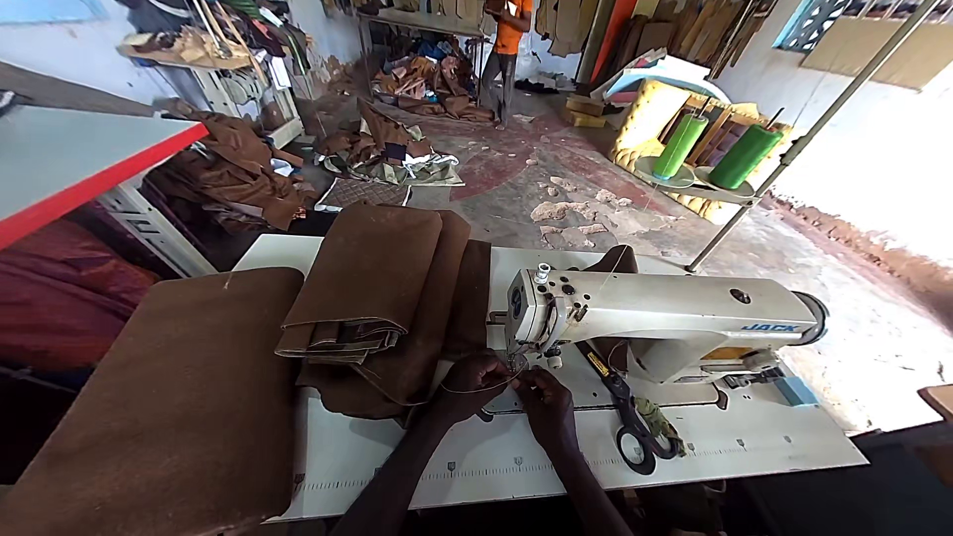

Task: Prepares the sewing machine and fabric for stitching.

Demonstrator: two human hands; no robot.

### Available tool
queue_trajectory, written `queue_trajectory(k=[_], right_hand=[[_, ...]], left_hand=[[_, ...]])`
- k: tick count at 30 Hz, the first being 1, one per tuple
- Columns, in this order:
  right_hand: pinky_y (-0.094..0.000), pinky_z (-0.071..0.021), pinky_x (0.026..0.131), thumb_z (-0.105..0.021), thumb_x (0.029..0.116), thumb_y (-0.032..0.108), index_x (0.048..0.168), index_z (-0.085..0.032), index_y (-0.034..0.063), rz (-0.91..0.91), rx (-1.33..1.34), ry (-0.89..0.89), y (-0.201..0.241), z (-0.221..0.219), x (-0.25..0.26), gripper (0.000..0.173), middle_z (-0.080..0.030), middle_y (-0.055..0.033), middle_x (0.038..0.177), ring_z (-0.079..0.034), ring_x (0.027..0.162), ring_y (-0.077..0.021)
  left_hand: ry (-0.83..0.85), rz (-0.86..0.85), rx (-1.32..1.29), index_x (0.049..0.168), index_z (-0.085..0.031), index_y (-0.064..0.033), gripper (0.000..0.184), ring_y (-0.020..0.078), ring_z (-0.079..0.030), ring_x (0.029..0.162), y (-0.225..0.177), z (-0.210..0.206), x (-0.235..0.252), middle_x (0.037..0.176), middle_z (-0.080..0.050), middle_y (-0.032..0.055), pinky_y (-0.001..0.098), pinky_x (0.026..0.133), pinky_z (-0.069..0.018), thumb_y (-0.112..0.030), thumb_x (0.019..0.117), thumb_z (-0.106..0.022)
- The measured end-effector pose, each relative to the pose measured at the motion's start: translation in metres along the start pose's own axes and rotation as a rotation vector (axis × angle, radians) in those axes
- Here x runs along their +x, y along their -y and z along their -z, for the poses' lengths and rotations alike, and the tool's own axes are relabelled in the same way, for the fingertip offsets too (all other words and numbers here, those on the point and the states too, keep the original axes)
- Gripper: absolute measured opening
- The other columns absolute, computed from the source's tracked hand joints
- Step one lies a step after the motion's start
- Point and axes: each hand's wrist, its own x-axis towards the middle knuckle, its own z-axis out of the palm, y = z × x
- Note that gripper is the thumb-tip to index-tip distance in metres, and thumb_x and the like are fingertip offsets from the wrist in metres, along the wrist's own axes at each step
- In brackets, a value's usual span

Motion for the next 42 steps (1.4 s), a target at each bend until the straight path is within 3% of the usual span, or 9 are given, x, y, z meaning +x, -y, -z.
queue_trajectory(k=[8, 18, 23, 27, 35, 37, 39, 40, 42], right_hand=[[-0.0322, -0.0551, 0.057, -0.068, 0.0976, 0.025, 0.098, -0.077, 0.0171, -0.031, -0.008, 0.002, -0.002, 0.0, 0.0, 0.013, -0.07, 0.0034, 0.085, -0.061, 0.06, -0.0109], [-0.0376, -0.0537, 0.055, -0.067, 0.0967, 0.027, 0.092, -0.075, 0.0158, -0.089, -0.137, -0.045, 0.006, -0.011, 0.016, 0.014, -0.065, 0.0025, 0.068, -0.06, 0.055, -0.0129], [-0.039, -0.0579, 0.06, -0.07, 0.0954, 0.028, 0.094, -0.075, 0.0164, -0.155, -0.176, -0.084, 0.005, -0.018, 0.021, 0.013, -0.069, 0.0027, 0.073, -0.065, 0.061, -0.0127], [-0.0347, -0.0568, 0.057, -0.07, 0.0943, 0.028, 0.091, -0.076, 0.0163, -0.137, -0.241, -0.111, 0.008, -0.021, 0.017, 0.014, -0.069, 0.0048, 0.071, -0.064, 0.059, -0.0095], [-0.0264, -0.0558, 0.052, -0.073, 0.0917, 0.015, 0.091, -0.075, 0.0058, -0.19, -0.157, -0.166, 0.016, -0.017, 0.013, 0.01, -0.07, -0.0006, 0.07, -0.064, 0.056, -0.0099], [-0.0245, -0.0554, 0.049, -0.072, 0.0912, 0.01, 0.093, -0.073, 0.0021, -0.212, -0.1, -0.147, 0.02, -0.01, 0.01, 0.008, -0.07, -0.0021, 0.071, -0.064, 0.055, -0.0096], [-0.0223, -0.0546, 0.047, -0.071, 0.0906, 0.006, 0.094, -0.071, -0.0015, -0.236, -0.054, -0.157, 0.024, 0.0, 0.002, 0.008, -0.07, -0.0023, 0.071, -0.063, 0.054, -0.0073], [-0.0217, -0.0543, 0.048, -0.07, 0.0915, 0.005, 0.096, -0.071, -0.002, -0.234, -0.057, -0.15, 0.025, 0.007, -0.003, 0.008, -0.07, -0.0014, 0.072, -0.062, 0.055, -0.0062], [-0.0209, -0.0557, 0.049, -0.067, 0.0931, 0.004, 0.098, -0.07, -0.001, -0.219, -0.13, -0.126, 0.026, 0.023, -0.016, 0.007, -0.07, 0.0014, 0.074, -0.063, 0.056, -0.0042]], left_hand=[[0.017, -0.02, 0.018, 0.1, -0.075, -0.0115, 0.01, 0.0061, -0.065, 0.086, 0.0, 0.0, 0.0, 0.095, -0.068, -0.0021, 0.0253, 0.08, -0.0576, -0.021, 0.0956, -0.073], [0.03, -0.06, 0.157, 0.096, -0.075, -0.012, 0.012, 0.0073, -0.063, 0.079, 0.004, 0.011, 0.02, 0.088, -0.065, -0.0021, 0.0276, 0.075, -0.0557, -0.024, 0.0962, -0.071], [0.066, -0.029, 0.256, 0.095, -0.074, -0.0142, 0.011, 0.0097, -0.063, 0.08, 0.005, 0.013, 0.028, 0.088, -0.065, -0.0018, 0.0307, 0.074, -0.056, -0.025, 0.0956, -0.07], [0.019, -0.033, 0.267, 0.092, -0.074, -0.0144, 0.01, 0.0115, -0.063, 0.08, 0.007, 0.009, 0.026, 0.085, -0.064, -0.0017, 0.032, 0.074, -0.0558, -0.024, 0.0929, -0.071], [0.197, 0.138, 0.113, 0.095, -0.075, -0.006, 0.016, 0.0238, -0.064, 0.086, -0.018, 0.031, 0.041, 0.089, -0.067, 0.0084, 0.0423, 0.077, -0.0512, -0.021, 0.0916, -0.075], [0.123, -0.011, 0.165, 0.098, -0.075, -0.0126, 0.014, 0.0147, -0.063, 0.084, 0.009, 0.018, 0.033, 0.089, -0.066, 0.0005, 0.0324, 0.076, -0.0519, -0.025, 0.0949, -0.069], [-0.284, -0.431, 0.205, 0.089, -0.074, -0.0188, 0.019, 0.002, -0.057, 0.074, 0.064, -0.019, 0.031, 0.079, -0.061, -0.0095, 0.0152, 0.067, -0.0444, -0.028, 0.0945, -0.058], [0.06, -0.143, 0.259, 0.101, -0.074, -0.0166, 0.017, 0.0066, -0.06, 0.086, 0.028, 0.01, 0.029, 0.09, -0.064, -0.0061, 0.0216, 0.078, -0.0491, -0.021, 0.0987, -0.057], [0.084, -0.027, 0.226, 0.099, -0.074, -0.0122, 0.015, 0.0139, -0.063, 0.086, 0.019, 0.01, 0.027, 0.089, -0.065, -0.0003, 0.03, 0.076, -0.0518, -0.017, 0.094, -0.061]])
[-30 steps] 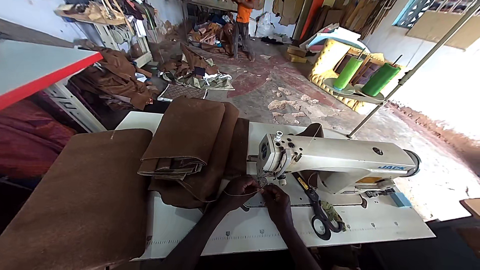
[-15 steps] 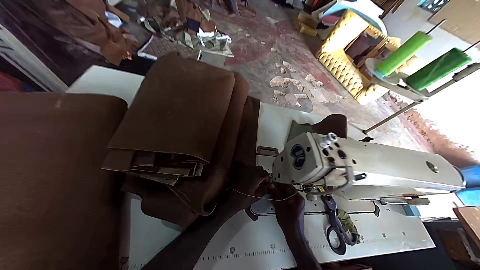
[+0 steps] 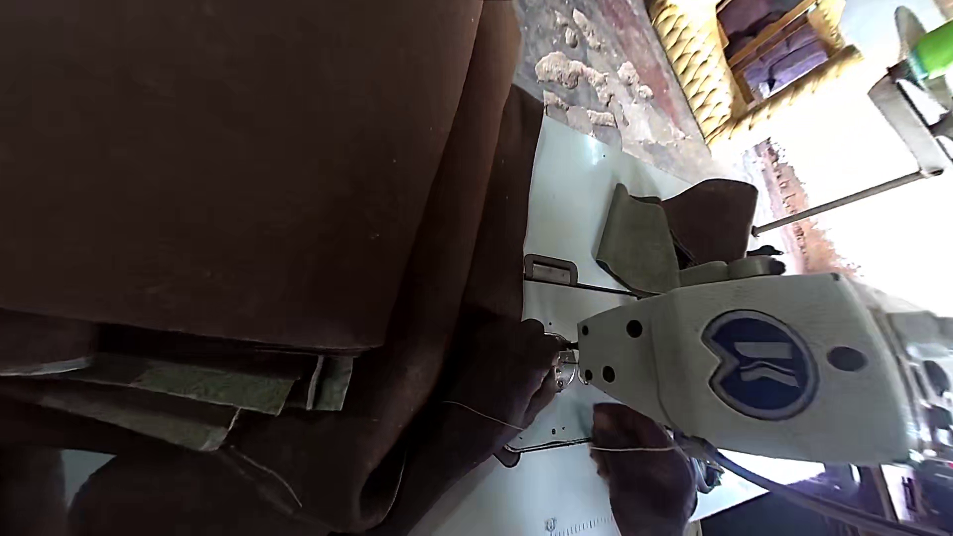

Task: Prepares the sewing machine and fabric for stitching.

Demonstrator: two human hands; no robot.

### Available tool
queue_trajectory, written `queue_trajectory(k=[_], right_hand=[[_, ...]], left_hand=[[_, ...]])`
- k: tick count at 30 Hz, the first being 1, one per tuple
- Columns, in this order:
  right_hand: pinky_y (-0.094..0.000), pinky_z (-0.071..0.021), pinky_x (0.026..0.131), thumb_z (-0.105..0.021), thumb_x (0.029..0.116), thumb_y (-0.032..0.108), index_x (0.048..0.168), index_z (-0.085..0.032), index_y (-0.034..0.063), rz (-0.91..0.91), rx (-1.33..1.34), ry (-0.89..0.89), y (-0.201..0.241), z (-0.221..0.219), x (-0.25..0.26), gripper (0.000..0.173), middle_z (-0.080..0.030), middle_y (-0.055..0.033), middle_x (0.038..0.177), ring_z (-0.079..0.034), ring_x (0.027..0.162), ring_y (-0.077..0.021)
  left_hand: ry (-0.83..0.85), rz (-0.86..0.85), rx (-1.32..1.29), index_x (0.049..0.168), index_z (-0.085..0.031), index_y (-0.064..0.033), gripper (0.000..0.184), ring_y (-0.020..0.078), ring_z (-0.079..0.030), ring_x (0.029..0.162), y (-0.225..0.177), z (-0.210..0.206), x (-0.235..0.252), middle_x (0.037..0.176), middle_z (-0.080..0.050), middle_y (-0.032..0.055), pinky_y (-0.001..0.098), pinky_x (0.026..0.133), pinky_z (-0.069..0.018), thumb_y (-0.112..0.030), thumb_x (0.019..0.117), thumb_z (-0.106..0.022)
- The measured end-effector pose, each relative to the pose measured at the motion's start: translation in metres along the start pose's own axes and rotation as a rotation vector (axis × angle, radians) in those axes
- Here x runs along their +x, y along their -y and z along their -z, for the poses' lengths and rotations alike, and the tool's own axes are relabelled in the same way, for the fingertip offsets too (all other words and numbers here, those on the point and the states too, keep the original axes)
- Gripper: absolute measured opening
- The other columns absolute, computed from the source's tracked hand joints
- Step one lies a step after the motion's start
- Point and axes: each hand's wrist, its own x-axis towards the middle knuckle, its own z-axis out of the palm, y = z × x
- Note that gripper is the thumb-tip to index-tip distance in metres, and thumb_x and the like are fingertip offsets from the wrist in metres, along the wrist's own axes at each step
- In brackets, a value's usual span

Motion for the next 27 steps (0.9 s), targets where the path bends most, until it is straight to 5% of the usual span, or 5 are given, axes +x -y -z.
queue_trajectory(k=[8, 11, 23, 27], right_hand=[[-0.0175, -0.0592, 0.064, -0.068, 0.0903, 0.0, 0.091, -0.072, -0.0039, 0.099, -0.19, -0.08, -0.005, 0.01, -0.027, 0.005, -0.074, 0.0, 0.084, -0.068, 0.071, -0.001], [-0.0171, -0.0586, 0.067, -0.068, 0.0957, 0.008, 0.098, -0.073, 0.0073, 0.156, -0.161, -0.016, -0.023, 0.018, -0.027, 0.005, -0.071, 0.0042, 0.093, -0.067, 0.076, -0.0013], [-0.0155, -0.0546, 0.059, -0.066, 0.0985, 0.011, 0.102, -0.072, 0.0076, 0.158, -0.126, 0.017, -0.026, 0.019, -0.026, 0.008, -0.07, 0.004, 0.09, -0.062, 0.067, -0.0012], [-0.015, -0.0561, 0.062, -0.067, 0.0985, 0.013, 0.101, -0.073, 0.0109, 0.174, -0.153, -0.001, -0.024, 0.017, -0.025, 0.007, -0.071, 0.0069, 0.091, -0.064, 0.07, 0.0]], left_hand=[[-0.071, -0.004, 0.021, 0.096, -0.074, -0.0147, 0.018, 0.0118, -0.061, 0.081, 0.004, -0.006, -0.005, 0.085, -0.062, -0.0022, 0.0275, 0.071, -0.0501, -0.025, 0.0958, -0.059], [-0.101, -0.017, 0.006, 0.095, -0.074, -0.0152, 0.02, 0.0123, -0.062, 0.081, 0.012, -0.018, -0.006, 0.086, -0.063, -0.002, 0.0291, 0.068, -0.0507, -0.026, 0.0959, -0.058], [-0.14, -0.026, 0.016, 0.095, -0.072, -0.0154, 0.024, 0.0131, -0.061, 0.079, 0.024, -0.04, -0.02, 0.086, -0.06, -0.0015, 0.0303, 0.066, -0.0498, -0.032, 0.0996, -0.055], [-0.102, -0.017, 0.028, 0.094, -0.071, -0.0127, 0.023, 0.0157, -0.06, 0.077, 0.008, -0.018, -0.006, 0.084, -0.06, 0.0002, 0.0315, 0.065, -0.0492, -0.03, 0.0977, -0.056]])
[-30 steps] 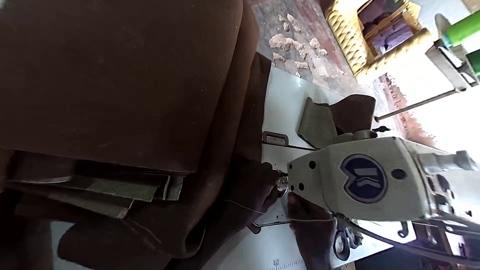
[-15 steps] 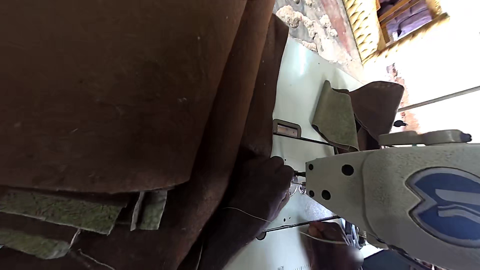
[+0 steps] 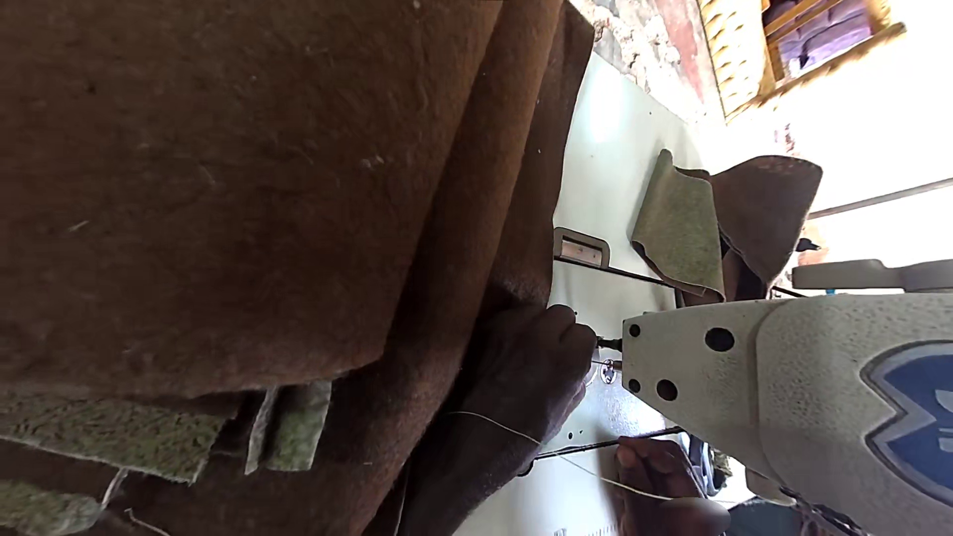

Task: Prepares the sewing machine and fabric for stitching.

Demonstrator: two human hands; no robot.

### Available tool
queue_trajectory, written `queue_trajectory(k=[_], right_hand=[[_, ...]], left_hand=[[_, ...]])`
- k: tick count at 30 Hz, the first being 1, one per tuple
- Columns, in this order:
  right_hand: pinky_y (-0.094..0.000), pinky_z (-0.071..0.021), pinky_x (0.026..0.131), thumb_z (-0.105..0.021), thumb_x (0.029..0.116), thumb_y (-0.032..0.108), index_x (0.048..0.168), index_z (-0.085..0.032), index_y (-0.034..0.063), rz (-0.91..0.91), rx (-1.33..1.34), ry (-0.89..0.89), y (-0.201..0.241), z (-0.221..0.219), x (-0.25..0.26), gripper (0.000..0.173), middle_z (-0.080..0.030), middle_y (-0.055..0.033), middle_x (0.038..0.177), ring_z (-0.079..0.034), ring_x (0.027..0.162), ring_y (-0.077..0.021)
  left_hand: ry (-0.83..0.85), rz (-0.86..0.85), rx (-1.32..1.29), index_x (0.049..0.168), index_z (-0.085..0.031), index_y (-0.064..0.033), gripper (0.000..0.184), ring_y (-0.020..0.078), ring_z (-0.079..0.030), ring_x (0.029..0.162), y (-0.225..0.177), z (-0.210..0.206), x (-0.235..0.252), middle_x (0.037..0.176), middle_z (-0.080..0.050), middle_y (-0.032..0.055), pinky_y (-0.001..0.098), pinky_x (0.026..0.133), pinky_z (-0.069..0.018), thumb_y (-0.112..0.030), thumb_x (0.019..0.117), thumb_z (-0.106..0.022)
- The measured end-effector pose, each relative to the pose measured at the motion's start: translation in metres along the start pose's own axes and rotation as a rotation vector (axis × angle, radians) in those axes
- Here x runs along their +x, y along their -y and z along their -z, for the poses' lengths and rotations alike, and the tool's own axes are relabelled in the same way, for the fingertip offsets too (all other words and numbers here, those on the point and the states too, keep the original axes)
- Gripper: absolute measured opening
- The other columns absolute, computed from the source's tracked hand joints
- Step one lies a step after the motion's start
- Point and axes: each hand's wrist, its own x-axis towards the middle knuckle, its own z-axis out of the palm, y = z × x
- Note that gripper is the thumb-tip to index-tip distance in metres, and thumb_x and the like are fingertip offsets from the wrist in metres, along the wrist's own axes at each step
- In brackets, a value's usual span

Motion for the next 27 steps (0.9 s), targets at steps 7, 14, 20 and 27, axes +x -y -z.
queue_trajectory(k=[7, 14, 20, 27], right_hand=[[-0.0153, -0.0543, 0.059, -0.066, 0.099, 0.012, 0.101, -0.072, 0.0075, 0.004, 0.005, 0.017, -0.001, 0.001, 0.001, 0.008, -0.07, 0.0045, 0.089, -0.062, 0.066, -0.0005], [-0.0158, -0.0561, 0.062, -0.067, 0.0977, 0.011, 0.102, -0.073, 0.0098, -0.004, -0.019, -0.008, 0.001, -0.001, 0.0, 0.008, -0.071, 0.0059, 0.088, -0.064, 0.067, -0.0008], [-0.0158, -0.0572, 0.063, -0.068, 0.0965, 0.01, 0.101, -0.074, 0.0101, -0.001, -0.022, -0.027, 0.0, -0.001, 0.0, 0.008, -0.072, 0.0062, 0.091, -0.065, 0.07, -0.0008], [-0.0155, -0.0569, 0.063, -0.068, 0.097, 0.01, 0.102, -0.074, 0.0103, -0.012, -0.007, -0.023, 0.001, -0.002, -0.001, 0.008, -0.072, 0.006, 0.091, -0.065, 0.07, -0.0008]], left_hand=[[-0.011, 0.008, -0.001, 0.092, -0.072, -0.0132, 0.023, 0.0151, -0.061, 0.076, -0.002, 0.003, 0.006, 0.083, -0.061, 0.0, 0.0306, 0.064, -0.05, -0.029, 0.0973, -0.056], [-0.028, -0.006, -0.002, 0.094, -0.072, -0.015, 0.025, 0.0132, -0.06, 0.077, 0.008, -0.011, -0.006, 0.084, -0.06, -0.0018, 0.0303, 0.064, -0.0492, -0.031, 0.0994, -0.054], [-0.031, 0.002, -0.021, 0.094, -0.073, -0.0148, 0.024, 0.0135, -0.061, 0.077, 0.003, -0.007, -0.001, 0.084, -0.061, -0.0013, 0.0314, 0.066, -0.0504, -0.031, 0.0979, -0.056], [-0.038, 0.015, -0.018, 0.098, -0.073, -0.0158, 0.025, 0.0128, -0.061, 0.078, 0.006, -0.013, -0.005, 0.086, -0.061, -0.0019, 0.0305, 0.067, -0.0506, -0.034, 0.0985, -0.056]])
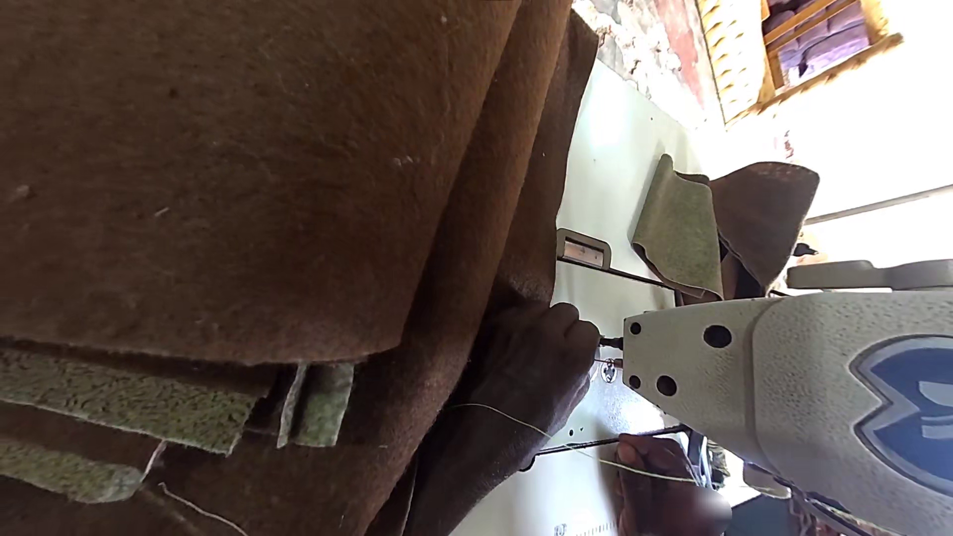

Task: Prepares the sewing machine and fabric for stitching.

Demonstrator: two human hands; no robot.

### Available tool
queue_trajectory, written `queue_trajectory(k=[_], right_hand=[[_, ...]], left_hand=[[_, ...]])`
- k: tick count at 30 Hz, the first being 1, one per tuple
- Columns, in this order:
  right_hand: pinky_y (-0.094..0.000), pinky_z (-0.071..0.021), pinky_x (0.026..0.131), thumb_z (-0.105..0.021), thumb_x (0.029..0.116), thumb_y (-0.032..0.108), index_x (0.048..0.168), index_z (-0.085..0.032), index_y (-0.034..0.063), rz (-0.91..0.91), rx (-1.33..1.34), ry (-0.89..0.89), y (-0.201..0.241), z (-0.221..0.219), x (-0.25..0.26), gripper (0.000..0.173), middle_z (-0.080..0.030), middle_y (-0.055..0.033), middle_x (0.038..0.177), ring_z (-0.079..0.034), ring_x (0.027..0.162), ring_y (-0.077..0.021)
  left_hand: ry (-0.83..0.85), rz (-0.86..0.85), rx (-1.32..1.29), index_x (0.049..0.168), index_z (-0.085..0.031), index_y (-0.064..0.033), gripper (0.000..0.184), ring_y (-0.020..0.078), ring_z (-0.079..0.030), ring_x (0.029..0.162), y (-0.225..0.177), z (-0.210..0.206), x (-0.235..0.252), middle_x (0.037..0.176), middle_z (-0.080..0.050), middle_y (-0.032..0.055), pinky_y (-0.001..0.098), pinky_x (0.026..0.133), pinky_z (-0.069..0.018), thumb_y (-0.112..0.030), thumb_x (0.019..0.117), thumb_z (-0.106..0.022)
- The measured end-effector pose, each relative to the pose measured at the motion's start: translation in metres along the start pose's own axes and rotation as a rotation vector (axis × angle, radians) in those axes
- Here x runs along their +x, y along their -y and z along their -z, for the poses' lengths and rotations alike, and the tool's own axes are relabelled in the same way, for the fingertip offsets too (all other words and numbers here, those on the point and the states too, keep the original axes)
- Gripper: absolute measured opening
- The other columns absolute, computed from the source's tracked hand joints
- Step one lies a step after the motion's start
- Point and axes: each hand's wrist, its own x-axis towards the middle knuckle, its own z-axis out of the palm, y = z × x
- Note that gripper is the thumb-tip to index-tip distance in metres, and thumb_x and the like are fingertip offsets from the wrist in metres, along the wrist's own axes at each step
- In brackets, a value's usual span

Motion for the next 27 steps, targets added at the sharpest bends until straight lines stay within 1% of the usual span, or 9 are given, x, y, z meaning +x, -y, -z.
queue_trajectory(k=[5, 10, 12, 15, 17, 21, 23, 25, 27], right_hand=[[-0.0161, -0.0565, 0.06, -0.068, 0.0963, 0.009, 0.101, -0.073, 0.008, -0.001, 0.001, -0.002, -0.001, 0.001, 0.0, 0.007, -0.072, 0.005, 0.089, -0.064, 0.067, -0.0013], [-0.0162, -0.0574, 0.064, -0.068, 0.0969, 0.01, 0.102, -0.074, 0.0095, -0.004, -0.005, 0.003, 0.0, 0.001, 0.0, 0.008, -0.072, 0.0056, 0.091, -0.066, 0.071, -0.0013], [-0.0164, -0.0574, 0.063, -0.067, 0.0964, 0.008, 0.101, -0.074, 0.0086, -0.004, 0.006, -0.002, 0.0, 0.001, 0.0, 0.008, -0.072, 0.0047, 0.091, -0.066, 0.07, -0.0016], [-0.0161, -0.0573, 0.064, -0.067, 0.0965, 0.006, 0.102, -0.074, 0.0079, -0.004, 0.031, 0.003, 0.001, 0.0, 0.001, 0.009, -0.072, 0.0041, 0.092, -0.066, 0.071, -0.002], [-0.0155, -0.0563, 0.063, -0.067, 0.0962, 0.007, 0.101, -0.074, 0.0078, -0.004, 0.017, 0.004, 0.0, 0.0, 0.001, 0.008, -0.071, 0.0046, 0.089, -0.064, 0.069, -0.0011], [-0.0176, -0.0567, 0.063, -0.068, 0.0959, 0.01, 0.1, -0.073, 0.0072, 0.025, 0.008, 0.006, -0.006, 0.002, 0.001, 0.007, -0.072, 0.004, 0.087, -0.065, 0.069, -0.002], [-0.0175, -0.0562, 0.063, -0.068, 0.0953, 0.01, 0.097, -0.072, 0.0052, 0.015, 0.003, 0.001, -0.003, 0.001, 0.002, 0.007, -0.071, 0.0027, 0.087, -0.064, 0.07, -0.0025], [-0.0183, -0.0577, 0.06, -0.069, 0.0926, 0.005, 0.093, -0.072, -0.0004, -0.009, -0.006, -0.036, 0.009, -0.002, 0.005, 0.007, -0.071, -0.0009, 0.084, -0.067, 0.068, -0.0038], [-0.0194, -0.0569, 0.057, -0.069, 0.0921, 0.005, 0.093, -0.073, -0.0018, 0.011, 0.01, -0.037, 0.008, -0.002, 0.007, 0.008, -0.071, -0.0028, 0.083, -0.065, 0.065, -0.0054]], left_hand=[[0.022, -0.01, -0.004, 0.099, -0.073, -0.0172, 0.026, 0.012, -0.06, 0.078, 0.004, -0.003, -0.003, 0.086, -0.06, -0.0029, 0.0309, 0.067, -0.0499, -0.033, 0.1012, -0.053], [0.042, -0.02, 0.021, 0.096, -0.074, -0.0175, 0.024, 0.0124, -0.06, 0.074, 0.0, 0.003, 0.001, 0.082, -0.06, -0.0024, 0.0309, 0.065, -0.0502, -0.031, 0.1003, -0.054], [0.036, -0.01, 0.03, 0.097, -0.073, -0.0176, 0.026, 0.0127, -0.059, 0.077, 0.002, -0.001, 0.0, 0.084, -0.06, -0.0026, 0.0318, 0.067, -0.0498, -0.032, 0.1015, -0.052], [0.022, 0.002, 0.032, 0.097, -0.073, -0.0151, 0.027, 0.0145, -0.062, 0.078, -0.006, 0.009, 0.009, 0.086, -0.062, -0.0012, 0.0325, 0.067, -0.0513, -0.034, 0.0993, -0.055], [0.039, 0.013, 0.029, 0.096, -0.074, -0.014, 0.023, 0.0154, -0.063, 0.078, -0.014, 0.019, 0.015, 0.085, -0.063, -0.0001, 0.0324, 0.067, -0.0521, -0.031, 0.0982, -0.058], [0.123, 0.015, 0.047, 0.098, -0.074, -0.0123, 0.019, 0.0167, -0.065, 0.081, -0.023, 0.033, 0.023, 0.087, -0.066, 0.0012, 0.0318, 0.07, -0.0526, -0.024, 0.0982, -0.059], [0.114, 0.014, 0.052, 0.098, -0.073, -0.0138, 0.02, 0.0157, -0.064, 0.081, -0.016, 0.024, 0.017, 0.087, -0.064, 0.0001, 0.0327, 0.071, -0.0519, -0.029, 0.0967, -0.06], [0.145, 0.082, 0.03, 0.103, -0.074, -0.0144, 0.021, 0.016, -0.066, 0.09, -0.016, 0.022, 0.013, 0.094, -0.067, 0.0006, 0.0352, 0.079, -0.0536, -0.03, 0.1004, -0.061], [-0.019, 0.03, 0.072, 0.098, -0.073, -0.0232, 0.021, 0.0078, -0.063, 0.085, 0.001, -0.006, 0.003, 0.091, -0.063, -0.007, 0.028, 0.073, -0.053, -0.035, 0.1004, -0.056]])
